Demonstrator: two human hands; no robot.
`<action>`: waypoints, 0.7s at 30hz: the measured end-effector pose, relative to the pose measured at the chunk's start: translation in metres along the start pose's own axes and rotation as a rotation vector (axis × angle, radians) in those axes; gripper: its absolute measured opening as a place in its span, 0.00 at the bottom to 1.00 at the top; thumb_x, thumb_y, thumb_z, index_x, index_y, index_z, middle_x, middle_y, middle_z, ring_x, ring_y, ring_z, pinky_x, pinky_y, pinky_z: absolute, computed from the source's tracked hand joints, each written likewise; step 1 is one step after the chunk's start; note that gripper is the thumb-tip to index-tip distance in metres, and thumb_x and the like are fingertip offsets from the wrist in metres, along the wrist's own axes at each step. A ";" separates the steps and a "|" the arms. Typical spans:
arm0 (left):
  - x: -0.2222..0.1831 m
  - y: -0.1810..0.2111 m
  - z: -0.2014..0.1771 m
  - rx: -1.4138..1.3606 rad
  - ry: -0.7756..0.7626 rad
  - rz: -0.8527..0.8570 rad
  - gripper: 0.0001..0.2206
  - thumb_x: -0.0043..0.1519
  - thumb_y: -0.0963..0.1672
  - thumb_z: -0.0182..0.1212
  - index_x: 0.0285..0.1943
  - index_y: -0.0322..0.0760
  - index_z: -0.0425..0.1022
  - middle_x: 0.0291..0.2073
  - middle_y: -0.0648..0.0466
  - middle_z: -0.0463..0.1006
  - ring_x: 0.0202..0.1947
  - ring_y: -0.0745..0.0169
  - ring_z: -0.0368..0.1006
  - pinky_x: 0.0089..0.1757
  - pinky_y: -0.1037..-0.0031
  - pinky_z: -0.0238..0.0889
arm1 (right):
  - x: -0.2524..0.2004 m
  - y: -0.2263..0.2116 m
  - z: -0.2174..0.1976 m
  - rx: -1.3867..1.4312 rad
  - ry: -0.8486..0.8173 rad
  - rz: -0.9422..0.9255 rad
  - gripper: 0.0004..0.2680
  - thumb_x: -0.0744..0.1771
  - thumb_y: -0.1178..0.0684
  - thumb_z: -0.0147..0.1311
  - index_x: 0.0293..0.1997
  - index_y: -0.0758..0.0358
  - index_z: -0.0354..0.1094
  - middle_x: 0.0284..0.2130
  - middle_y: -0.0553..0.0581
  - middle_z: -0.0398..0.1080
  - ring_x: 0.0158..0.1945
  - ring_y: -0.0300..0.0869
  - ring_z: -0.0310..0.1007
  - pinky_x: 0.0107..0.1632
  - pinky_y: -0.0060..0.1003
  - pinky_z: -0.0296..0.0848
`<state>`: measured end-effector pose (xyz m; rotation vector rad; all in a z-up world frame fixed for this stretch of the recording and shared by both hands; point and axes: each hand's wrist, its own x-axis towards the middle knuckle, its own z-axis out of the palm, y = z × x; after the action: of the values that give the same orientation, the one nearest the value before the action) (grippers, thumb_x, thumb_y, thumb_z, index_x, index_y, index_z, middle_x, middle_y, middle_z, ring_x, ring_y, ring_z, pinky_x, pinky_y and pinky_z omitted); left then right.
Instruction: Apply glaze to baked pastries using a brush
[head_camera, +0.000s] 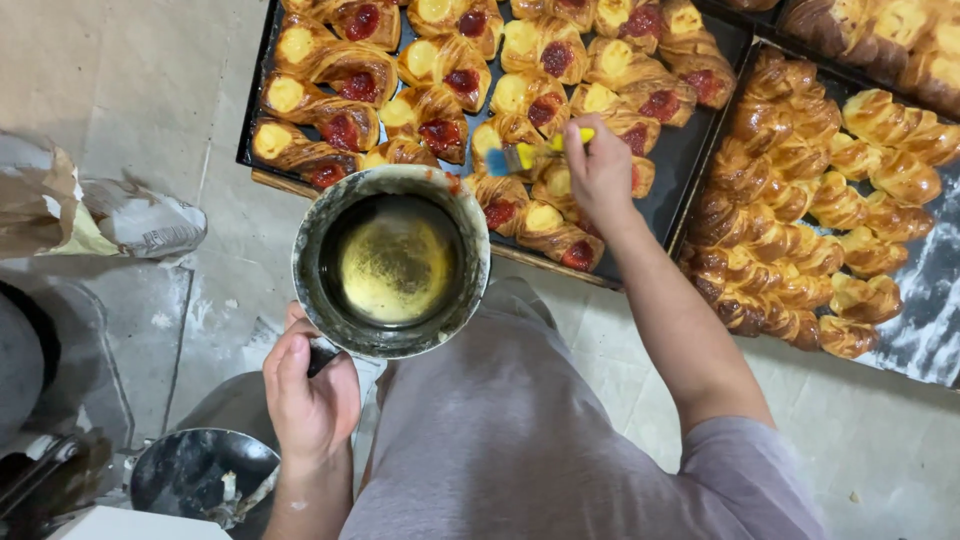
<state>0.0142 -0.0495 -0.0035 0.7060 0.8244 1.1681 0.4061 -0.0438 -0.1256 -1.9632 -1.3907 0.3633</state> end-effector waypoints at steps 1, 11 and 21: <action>0.000 0.000 0.000 0.012 -0.005 0.002 0.13 0.69 0.46 0.56 0.36 0.32 0.76 0.41 0.54 0.67 0.50 0.64 0.63 0.60 0.70 0.55 | -0.004 0.005 -0.007 -0.019 0.054 -0.001 0.13 0.75 0.46 0.40 0.45 0.62 0.71 0.31 0.55 0.74 0.27 0.41 0.68 0.30 0.40 0.62; -0.003 -0.002 0.002 0.028 0.013 -0.022 0.15 0.66 0.48 0.57 0.30 0.35 0.71 0.38 0.55 0.60 0.43 0.66 0.59 0.50 0.74 0.54 | -0.061 0.040 -0.050 -0.002 0.228 0.096 0.11 0.76 0.49 0.42 0.44 0.60 0.70 0.23 0.49 0.63 0.25 0.37 0.59 0.31 0.37 0.55; -0.022 -0.031 0.011 0.049 0.033 0.111 0.14 0.68 0.44 0.53 0.29 0.32 0.68 0.37 0.50 0.61 0.40 0.66 0.55 0.44 0.75 0.54 | -0.070 -0.078 -0.117 0.750 0.553 -0.230 0.10 0.73 0.49 0.43 0.37 0.63 0.63 0.25 0.63 0.70 0.17 0.41 0.64 0.27 0.31 0.70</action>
<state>0.0348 -0.0787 -0.0195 0.7827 0.8525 1.2657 0.3917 -0.1373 -0.0002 -1.1504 -0.9137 0.1712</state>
